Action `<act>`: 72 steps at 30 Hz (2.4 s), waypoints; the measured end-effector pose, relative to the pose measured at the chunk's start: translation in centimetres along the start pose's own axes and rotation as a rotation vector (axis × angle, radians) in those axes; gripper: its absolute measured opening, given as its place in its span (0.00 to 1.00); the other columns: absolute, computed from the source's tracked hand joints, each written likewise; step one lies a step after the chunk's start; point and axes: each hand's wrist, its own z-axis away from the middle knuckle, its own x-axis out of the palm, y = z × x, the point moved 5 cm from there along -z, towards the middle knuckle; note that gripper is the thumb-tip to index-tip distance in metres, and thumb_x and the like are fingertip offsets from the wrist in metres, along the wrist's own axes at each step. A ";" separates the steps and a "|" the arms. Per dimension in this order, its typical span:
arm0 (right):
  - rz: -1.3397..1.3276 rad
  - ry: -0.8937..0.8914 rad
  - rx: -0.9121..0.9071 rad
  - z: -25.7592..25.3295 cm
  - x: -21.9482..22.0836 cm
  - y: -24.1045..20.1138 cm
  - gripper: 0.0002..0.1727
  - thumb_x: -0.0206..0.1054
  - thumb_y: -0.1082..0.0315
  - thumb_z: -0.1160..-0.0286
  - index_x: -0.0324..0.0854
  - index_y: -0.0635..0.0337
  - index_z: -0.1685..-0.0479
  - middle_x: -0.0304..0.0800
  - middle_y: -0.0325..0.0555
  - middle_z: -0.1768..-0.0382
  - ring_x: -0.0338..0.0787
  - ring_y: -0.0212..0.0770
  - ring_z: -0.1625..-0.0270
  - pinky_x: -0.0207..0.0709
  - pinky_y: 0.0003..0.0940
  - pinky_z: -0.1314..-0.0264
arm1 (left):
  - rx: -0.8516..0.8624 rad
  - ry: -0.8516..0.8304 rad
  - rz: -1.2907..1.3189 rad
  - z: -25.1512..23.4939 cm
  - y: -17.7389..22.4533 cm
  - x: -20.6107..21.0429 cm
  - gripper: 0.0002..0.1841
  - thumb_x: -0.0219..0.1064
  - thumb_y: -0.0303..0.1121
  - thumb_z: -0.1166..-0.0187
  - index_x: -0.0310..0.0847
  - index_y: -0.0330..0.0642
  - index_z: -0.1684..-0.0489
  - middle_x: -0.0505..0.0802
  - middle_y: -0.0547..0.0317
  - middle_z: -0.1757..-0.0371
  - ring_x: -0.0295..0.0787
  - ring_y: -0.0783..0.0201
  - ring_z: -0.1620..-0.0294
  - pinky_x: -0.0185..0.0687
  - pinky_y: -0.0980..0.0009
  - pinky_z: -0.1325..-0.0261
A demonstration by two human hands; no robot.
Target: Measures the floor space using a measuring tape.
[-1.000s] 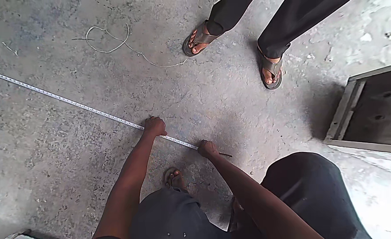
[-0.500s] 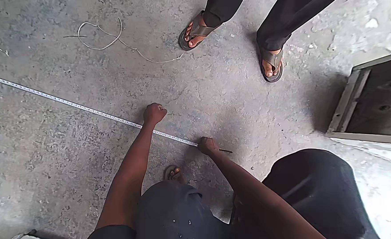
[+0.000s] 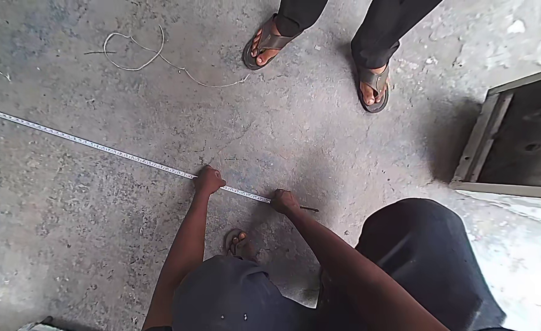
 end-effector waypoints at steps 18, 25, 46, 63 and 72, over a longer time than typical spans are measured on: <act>0.007 0.017 -0.022 0.5 -0.1 0.1 0.22 0.63 0.52 0.24 0.85 0.59 0.42 0.89 0.59 0.38 0.87 0.58 0.31 0.78 0.62 0.34 | -0.224 0.612 0.342 -2.2 -2.2 -12.9 0.23 0.63 0.55 0.20 0.84 0.40 0.63 0.91 0.43 0.53 0.89 0.42 0.48 0.79 0.34 0.51; 0.008 0.005 -0.025 0.4 -0.4 0.0 0.23 0.64 0.52 0.26 0.85 0.60 0.43 0.89 0.59 0.37 0.87 0.58 0.31 0.79 0.63 0.35 | 0.179 0.095 0.083 -0.7 -1.0 -4.6 0.16 0.81 0.48 0.32 0.92 0.45 0.61 0.92 0.45 0.54 0.89 0.42 0.46 0.81 0.33 0.42; 0.096 0.026 -0.104 0.2 -0.5 -1.3 0.21 0.66 0.52 0.23 0.88 0.62 0.48 0.91 0.60 0.41 0.89 0.59 0.34 0.79 0.62 0.35 | 0.083 -0.060 -0.196 1.7 1.1 -3.6 0.22 0.76 0.58 0.36 0.93 0.51 0.55 0.80 0.45 0.24 0.70 0.41 0.19 0.68 0.30 0.26; 0.102 0.062 -0.112 -0.5 0.3 -0.5 0.22 0.67 0.50 0.23 0.88 0.60 0.47 0.91 0.60 0.41 0.89 0.60 0.34 0.78 0.63 0.35 | 0.132 -0.028 -0.171 1.8 1.2 -3.3 0.23 0.78 0.57 0.37 0.93 0.51 0.52 0.79 0.48 0.23 0.68 0.43 0.17 0.67 0.30 0.25; 0.104 0.052 -0.071 -1.1 0.6 -0.2 0.21 0.68 0.50 0.25 0.89 0.58 0.49 0.93 0.58 0.44 0.91 0.58 0.38 0.81 0.62 0.39 | 0.144 -0.048 -0.170 1.3 0.9 -3.0 0.24 0.78 0.59 0.38 0.93 0.53 0.52 0.81 0.50 0.25 0.71 0.45 0.20 0.68 0.35 0.22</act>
